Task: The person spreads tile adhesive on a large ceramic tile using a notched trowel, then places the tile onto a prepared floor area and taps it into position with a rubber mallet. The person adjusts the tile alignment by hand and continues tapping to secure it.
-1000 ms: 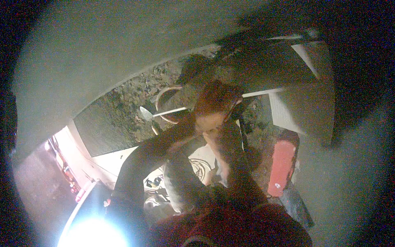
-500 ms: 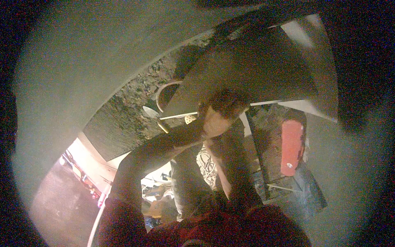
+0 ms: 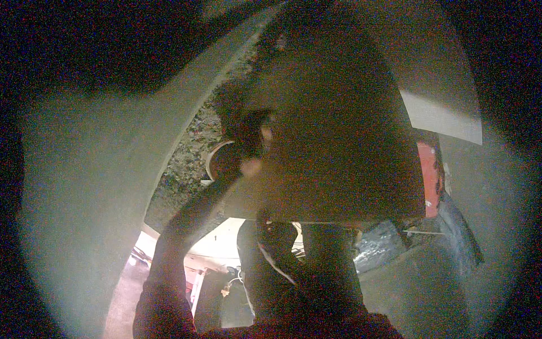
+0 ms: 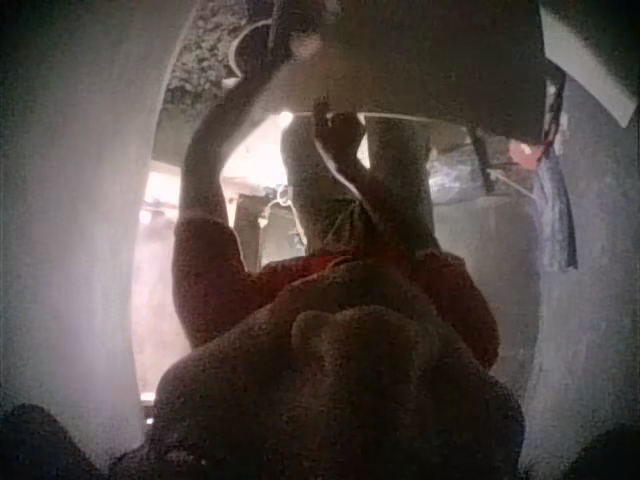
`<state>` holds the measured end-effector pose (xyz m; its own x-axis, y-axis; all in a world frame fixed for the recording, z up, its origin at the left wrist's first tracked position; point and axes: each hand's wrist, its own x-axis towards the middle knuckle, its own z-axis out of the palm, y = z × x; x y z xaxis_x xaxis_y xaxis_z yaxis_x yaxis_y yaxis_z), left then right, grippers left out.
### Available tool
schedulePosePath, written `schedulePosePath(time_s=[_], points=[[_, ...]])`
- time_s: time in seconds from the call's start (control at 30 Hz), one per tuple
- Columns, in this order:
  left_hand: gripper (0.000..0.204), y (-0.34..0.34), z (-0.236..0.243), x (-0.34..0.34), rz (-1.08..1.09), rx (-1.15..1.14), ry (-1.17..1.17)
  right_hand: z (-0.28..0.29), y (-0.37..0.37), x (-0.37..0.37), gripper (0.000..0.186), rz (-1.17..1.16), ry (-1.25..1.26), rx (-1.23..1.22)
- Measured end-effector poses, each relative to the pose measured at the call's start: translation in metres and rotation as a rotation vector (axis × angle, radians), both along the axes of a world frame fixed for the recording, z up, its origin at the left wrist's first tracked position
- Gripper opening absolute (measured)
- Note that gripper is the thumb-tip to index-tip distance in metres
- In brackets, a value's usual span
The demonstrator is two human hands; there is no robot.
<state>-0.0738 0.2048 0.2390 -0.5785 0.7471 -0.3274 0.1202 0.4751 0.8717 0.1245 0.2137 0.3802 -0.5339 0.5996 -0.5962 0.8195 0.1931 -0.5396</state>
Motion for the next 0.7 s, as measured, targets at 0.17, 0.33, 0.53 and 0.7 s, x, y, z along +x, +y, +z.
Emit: schedulePosePath(time_s=[0.17,0.33,0.53,0.7], points=[[0.049,0.051,-0.16,-0.08,0.016,-0.357,-0.021,0.012,0.004,-0.002,0.029,0.212,-0.334,-0.309],[0.046,0.114,-0.257,-0.127,-0.012,-0.481,-0.059,0.011,0.021,-0.015,0.026,0.072,-0.295,-0.284],[0.044,0.146,-0.305,-0.152,-0.022,-0.497,-0.137,0.001,0.038,-0.019,0.022,0.02,-0.341,-0.307],[0.042,0.159,-0.313,-0.162,-0.007,-0.469,-0.189,0.0,0.045,-0.009,0.02,0.012,-0.346,-0.302]])
